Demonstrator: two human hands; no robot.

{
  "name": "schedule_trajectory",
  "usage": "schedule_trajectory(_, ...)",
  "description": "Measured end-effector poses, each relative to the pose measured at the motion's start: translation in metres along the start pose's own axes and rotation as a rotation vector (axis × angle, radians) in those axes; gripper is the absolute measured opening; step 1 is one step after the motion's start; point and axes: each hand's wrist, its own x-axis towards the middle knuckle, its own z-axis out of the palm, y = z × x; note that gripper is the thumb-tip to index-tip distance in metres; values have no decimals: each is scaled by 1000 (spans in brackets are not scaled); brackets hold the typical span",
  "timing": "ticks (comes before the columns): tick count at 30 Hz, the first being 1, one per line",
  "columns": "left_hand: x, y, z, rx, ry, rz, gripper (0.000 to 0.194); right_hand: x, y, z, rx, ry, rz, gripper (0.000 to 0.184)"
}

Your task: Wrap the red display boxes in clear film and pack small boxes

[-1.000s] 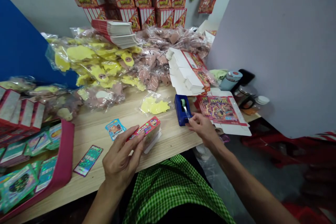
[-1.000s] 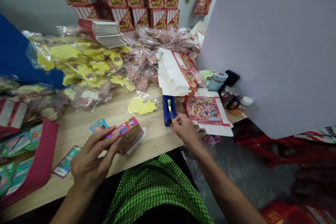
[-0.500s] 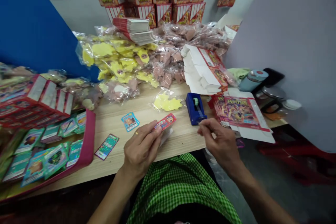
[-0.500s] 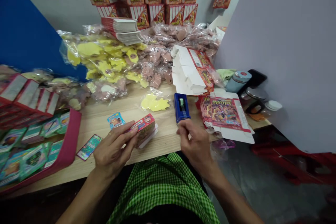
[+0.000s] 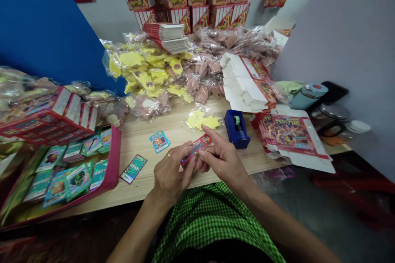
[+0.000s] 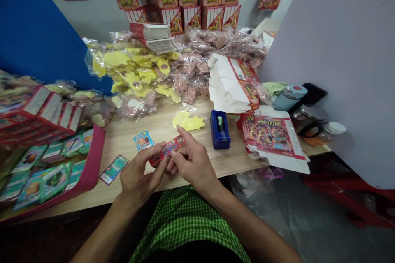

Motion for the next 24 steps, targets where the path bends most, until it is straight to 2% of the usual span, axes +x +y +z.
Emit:
schedule_trajectory(4, 3, -1, -2, -25, -71, 13, 29, 3, 4, 1, -3, 16, 3, 91)
schedule_trajectory(9, 17, -1, -10, -267, -199, -215, 24, 2, 11, 1, 34, 41, -18, 97)
schedule_trajectory(11, 26, -1, -10, -322, -231, -280, 15, 2, 16, 3, 43, 66, -12, 99)
schedule_trajectory(13, 35, -1, -8, -321, -260, -338, 6, 2, 20, 5, 45, 96, -12, 99)
schedule_trajectory(15, 41, -1, -5, -294, -302, -384, 10, 3, 24, 7, 55, 124, -16, 99)
schedule_trajectory(18, 44, 1, -5, -244, -321, -357, 10, 3, 26, 4, 43, 101, 9, 98)
schedule_trajectory(20, 38, -2, -10, -187, -229, -380, 11, 6, 25, -6, -129, 81, 37, 90)
schedule_trajectory(21, 31, -4, -14, -158, -165, -448, 12, 9, 24, -13, -309, 82, 43, 83)
schedule_trajectory(24, -3, -15, -24, -121, 2, -775, 24, 26, 21, -35, -1107, 92, 18, 66)
